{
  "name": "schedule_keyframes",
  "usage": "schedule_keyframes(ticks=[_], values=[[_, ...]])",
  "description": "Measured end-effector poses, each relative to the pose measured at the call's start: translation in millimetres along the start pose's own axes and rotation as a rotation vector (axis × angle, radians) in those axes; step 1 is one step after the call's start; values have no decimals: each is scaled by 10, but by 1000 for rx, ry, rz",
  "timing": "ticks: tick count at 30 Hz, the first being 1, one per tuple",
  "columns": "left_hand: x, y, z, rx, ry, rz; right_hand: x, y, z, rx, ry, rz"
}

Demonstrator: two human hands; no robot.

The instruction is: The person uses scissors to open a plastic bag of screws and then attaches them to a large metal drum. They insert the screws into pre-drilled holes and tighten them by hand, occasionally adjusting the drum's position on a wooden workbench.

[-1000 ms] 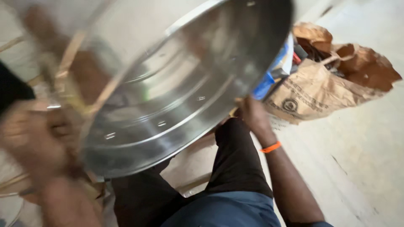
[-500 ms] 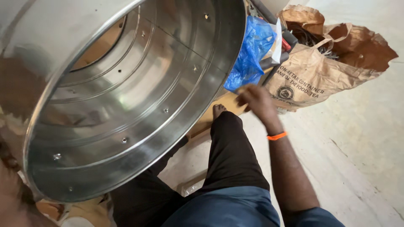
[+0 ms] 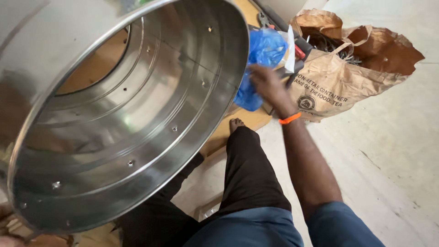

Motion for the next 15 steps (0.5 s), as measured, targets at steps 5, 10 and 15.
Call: schedule_keyframes(ticks=[5,10,15], values=[[-5,-53,20,22,-3,4,-35,-428,-128,240,-15,90],[113,-52,-38,37,15,8,1152,-11,-185,203,542,316],[119,-120,-86,47,32,-3,1221,726,124,-150,207,29]])
Point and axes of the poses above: each hand's wrist, its own z-axis towards the middle knuckle, its own x-axis out of the back of the hand, y = z × x, the point moved 8 cm from there along z, towards the middle knuckle, and after that the axes turned 7 degrees about -y, right-handed, at the moved point
